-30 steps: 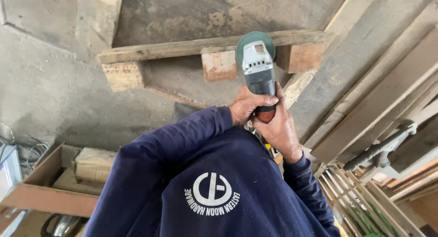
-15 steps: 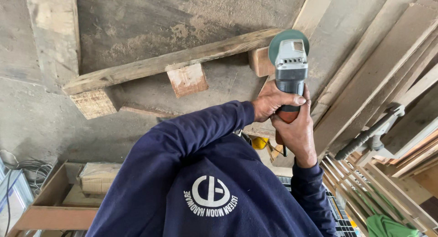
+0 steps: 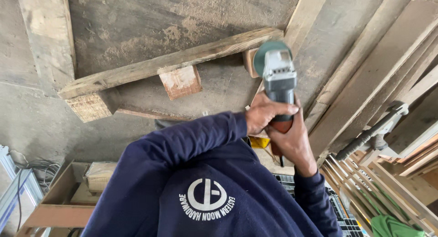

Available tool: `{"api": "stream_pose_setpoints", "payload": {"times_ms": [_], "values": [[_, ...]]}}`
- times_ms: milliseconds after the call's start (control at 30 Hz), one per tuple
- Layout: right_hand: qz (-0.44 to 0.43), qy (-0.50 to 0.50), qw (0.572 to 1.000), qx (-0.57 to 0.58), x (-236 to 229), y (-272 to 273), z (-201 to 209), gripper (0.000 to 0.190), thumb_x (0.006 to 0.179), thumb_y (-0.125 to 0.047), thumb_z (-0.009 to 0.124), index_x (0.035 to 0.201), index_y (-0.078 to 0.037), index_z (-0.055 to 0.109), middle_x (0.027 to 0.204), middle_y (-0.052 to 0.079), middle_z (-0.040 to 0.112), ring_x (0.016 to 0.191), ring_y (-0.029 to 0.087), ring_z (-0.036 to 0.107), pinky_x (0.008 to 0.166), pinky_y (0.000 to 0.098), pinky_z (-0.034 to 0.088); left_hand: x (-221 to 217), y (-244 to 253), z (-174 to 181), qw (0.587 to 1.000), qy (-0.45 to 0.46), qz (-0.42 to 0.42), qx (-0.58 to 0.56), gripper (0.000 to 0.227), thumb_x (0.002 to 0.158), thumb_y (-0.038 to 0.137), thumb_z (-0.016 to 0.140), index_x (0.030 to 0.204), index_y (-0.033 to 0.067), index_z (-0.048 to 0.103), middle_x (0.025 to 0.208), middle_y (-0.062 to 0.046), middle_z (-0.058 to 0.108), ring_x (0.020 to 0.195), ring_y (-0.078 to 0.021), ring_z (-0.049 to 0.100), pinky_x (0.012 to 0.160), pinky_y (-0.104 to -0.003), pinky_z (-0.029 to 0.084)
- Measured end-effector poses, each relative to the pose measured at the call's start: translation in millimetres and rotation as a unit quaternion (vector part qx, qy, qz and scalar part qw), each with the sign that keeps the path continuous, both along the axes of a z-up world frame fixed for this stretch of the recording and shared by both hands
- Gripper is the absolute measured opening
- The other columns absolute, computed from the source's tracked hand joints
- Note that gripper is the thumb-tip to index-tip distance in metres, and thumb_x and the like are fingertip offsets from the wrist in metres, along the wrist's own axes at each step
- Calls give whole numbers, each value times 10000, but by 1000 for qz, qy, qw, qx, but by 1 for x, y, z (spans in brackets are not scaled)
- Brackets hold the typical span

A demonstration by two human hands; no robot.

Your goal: The person uses an angle grinder to smooth the edges of a wooden pallet. They hold the wood steady with one hand while operating the tool with the other, moving along the length of the planks. The person repositions the wood to access different sections and continues grinding until the edges are even.

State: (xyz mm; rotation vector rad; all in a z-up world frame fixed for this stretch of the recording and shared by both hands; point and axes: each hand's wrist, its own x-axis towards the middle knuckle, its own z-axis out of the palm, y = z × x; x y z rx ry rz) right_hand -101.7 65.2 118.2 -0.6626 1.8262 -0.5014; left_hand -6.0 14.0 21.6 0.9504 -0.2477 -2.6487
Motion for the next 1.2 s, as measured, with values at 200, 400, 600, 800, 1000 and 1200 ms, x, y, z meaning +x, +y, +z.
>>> {"api": "stream_pose_setpoints", "payload": {"times_ms": [200,400,600,800,1000,1200], "values": [[-28,-26,999,26,-3,6,4,1075,707,-44,729,1609,-37,145,1322,196,573,1141,258,666,920,393,605,2,7,11,1000,3,10,-26,266,813,77,797,1056,9,713,1008,-145,737,912,-231,734,921,-407,625],[-29,-30,999,16,-15,11,-3,1037,731,-62,739,1605,-33,182,1318,177,582,1137,235,664,953,363,582,-12,2,4,998,-26,-40,34,333,778,107,811,1072,9,687,962,-147,725,862,-260,742,846,-450,656],[-23,-5,999,-22,-23,10,-14,1009,748,-89,761,1607,-27,233,1369,166,577,1225,232,613,1011,366,539,-19,-6,1,997,-59,-50,23,339,763,104,814,1073,28,700,956,-121,741,857,-230,740,832,-399,646],[35,26,999,-15,-25,8,-4,1029,727,-82,790,1592,-21,236,1329,174,598,1209,234,613,1000,363,514,-13,0,9,999,8,35,-1,310,827,76,829,1095,-29,713,1023,-141,737,944,-242,728,922,-425,611],[-43,-2,999,20,-26,1,-12,934,763,-101,749,1571,18,296,1248,194,630,1106,246,653,918,367,567,-26,-9,-7,999,-41,-21,16,293,805,94,807,1058,-16,708,957,-159,749,835,-272,738,832,-464,632],[29,5,998,-50,-23,21,3,1030,725,-7,747,1594,17,195,1348,216,556,1223,286,609,994,378,521,-18,14,16,999,-30,11,-7,379,764,80,844,1096,1,677,1001,-155,727,918,-255,728,900,-423,626]]}}
